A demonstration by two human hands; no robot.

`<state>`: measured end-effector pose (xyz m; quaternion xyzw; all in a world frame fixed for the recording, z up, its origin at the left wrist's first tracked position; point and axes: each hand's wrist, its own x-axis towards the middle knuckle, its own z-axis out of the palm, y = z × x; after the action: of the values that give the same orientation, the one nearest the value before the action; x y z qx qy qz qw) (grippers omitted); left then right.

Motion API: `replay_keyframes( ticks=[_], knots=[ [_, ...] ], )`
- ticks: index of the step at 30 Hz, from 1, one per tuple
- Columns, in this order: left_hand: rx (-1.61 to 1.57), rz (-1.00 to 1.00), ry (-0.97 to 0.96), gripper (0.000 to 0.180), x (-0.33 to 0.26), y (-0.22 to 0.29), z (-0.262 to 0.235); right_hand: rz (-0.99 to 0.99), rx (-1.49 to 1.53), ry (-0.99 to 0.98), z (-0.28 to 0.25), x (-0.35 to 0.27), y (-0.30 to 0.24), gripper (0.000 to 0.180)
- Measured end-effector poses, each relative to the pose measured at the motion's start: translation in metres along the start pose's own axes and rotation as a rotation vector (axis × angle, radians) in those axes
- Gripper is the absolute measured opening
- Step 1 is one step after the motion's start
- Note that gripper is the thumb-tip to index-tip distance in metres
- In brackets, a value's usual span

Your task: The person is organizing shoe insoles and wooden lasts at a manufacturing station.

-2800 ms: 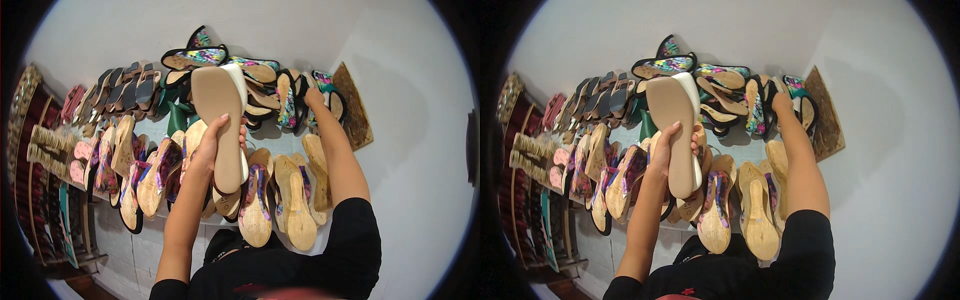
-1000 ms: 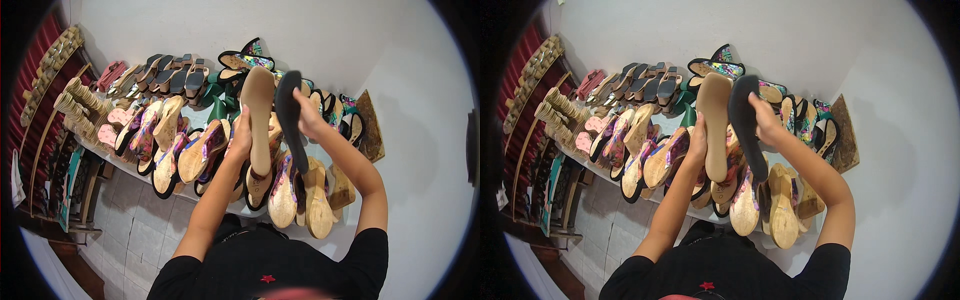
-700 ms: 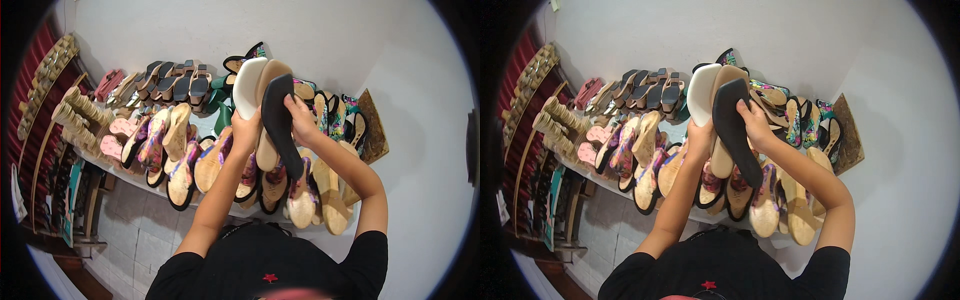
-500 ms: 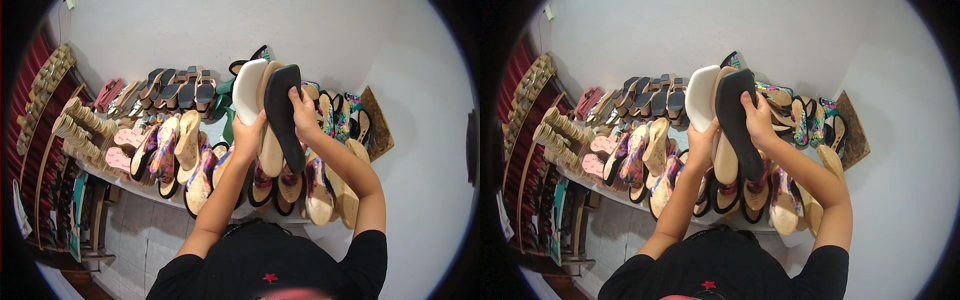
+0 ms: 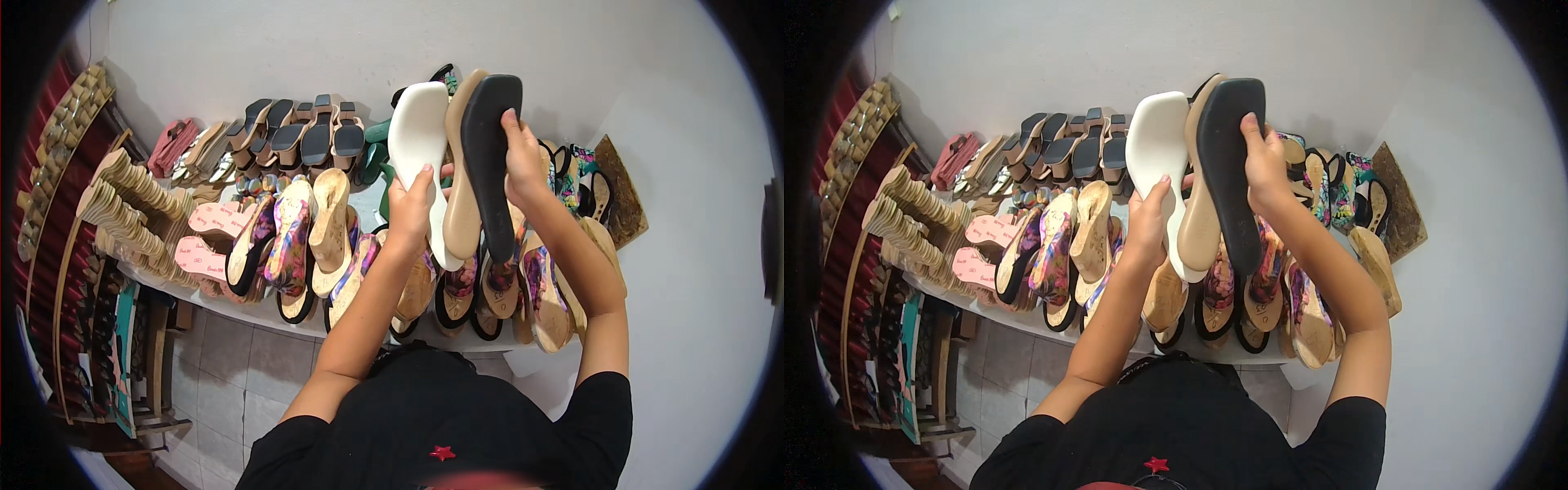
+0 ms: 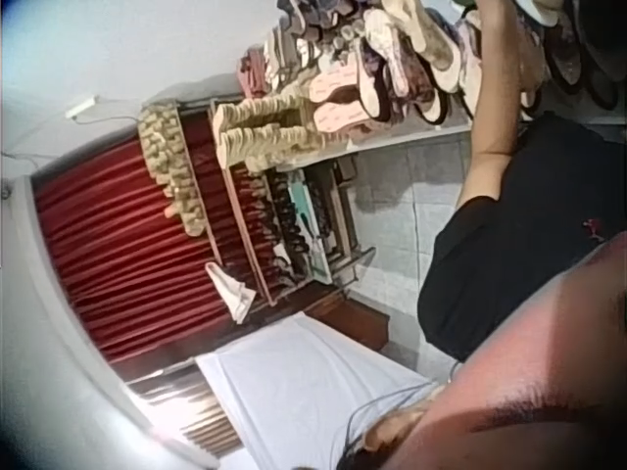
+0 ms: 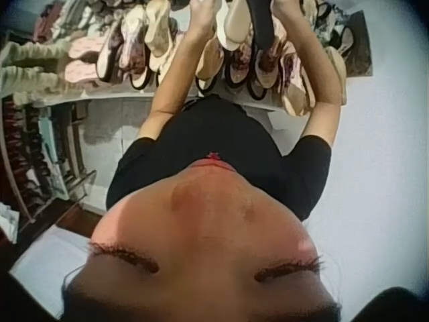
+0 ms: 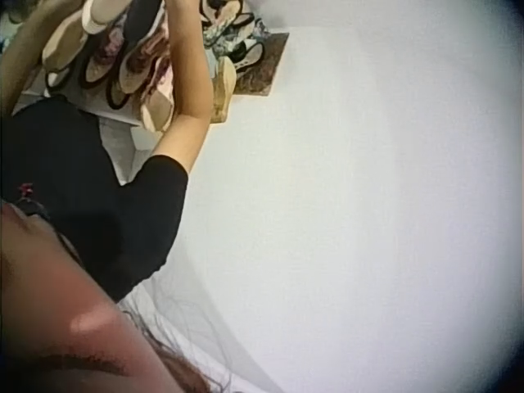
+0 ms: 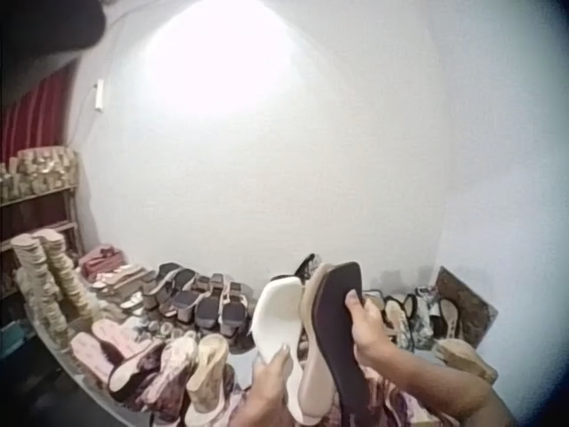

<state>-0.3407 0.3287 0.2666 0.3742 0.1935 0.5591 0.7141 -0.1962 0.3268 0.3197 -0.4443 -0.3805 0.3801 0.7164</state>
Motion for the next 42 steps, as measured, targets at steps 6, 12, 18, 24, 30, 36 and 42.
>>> replay_keyframes(
  ticks=[6, 12, 18, 24, 30, 36, 42],
  knots=[
    [-0.025, -0.071, -0.044, 0.036, 0.006, 0.005, -0.005, 0.017, 0.069, -0.047, -0.013, 0.013, -0.002, 0.038],
    [-0.08, -0.064, -0.036, 0.039, 0.007, 0.004, -0.006, 0.049, 0.102, -0.088, -0.015, 0.006, -0.012, 0.039],
    [-0.071, -0.103, -0.15, 0.048, 0.002, 0.004, -0.008, 0.186, 0.029, -0.231, -0.016, -0.005, -0.01, 0.04],
    [-0.099, -0.144, -0.06, 0.046, -0.015, 0.002, 0.017, 0.097, 0.042, -0.313, -0.013, -0.015, -0.002, 0.04],
    [-0.179, -0.092, -0.029, 0.046, -0.016, -0.014, 0.026, 0.109, 0.1, -0.278, -0.038, -0.007, -0.011, 0.042],
    [-0.203, -0.07, -0.073, 0.047, -0.021, -0.033, 0.043, 0.1, 0.126, -0.225, -0.07, -0.004, -0.016, 0.037],
    [-0.211, -0.09, -0.077, 0.045, -0.032, -0.051, 0.069, -0.049, -0.005, -0.096, -0.086, -0.015, -0.027, 0.039]
  ],
)
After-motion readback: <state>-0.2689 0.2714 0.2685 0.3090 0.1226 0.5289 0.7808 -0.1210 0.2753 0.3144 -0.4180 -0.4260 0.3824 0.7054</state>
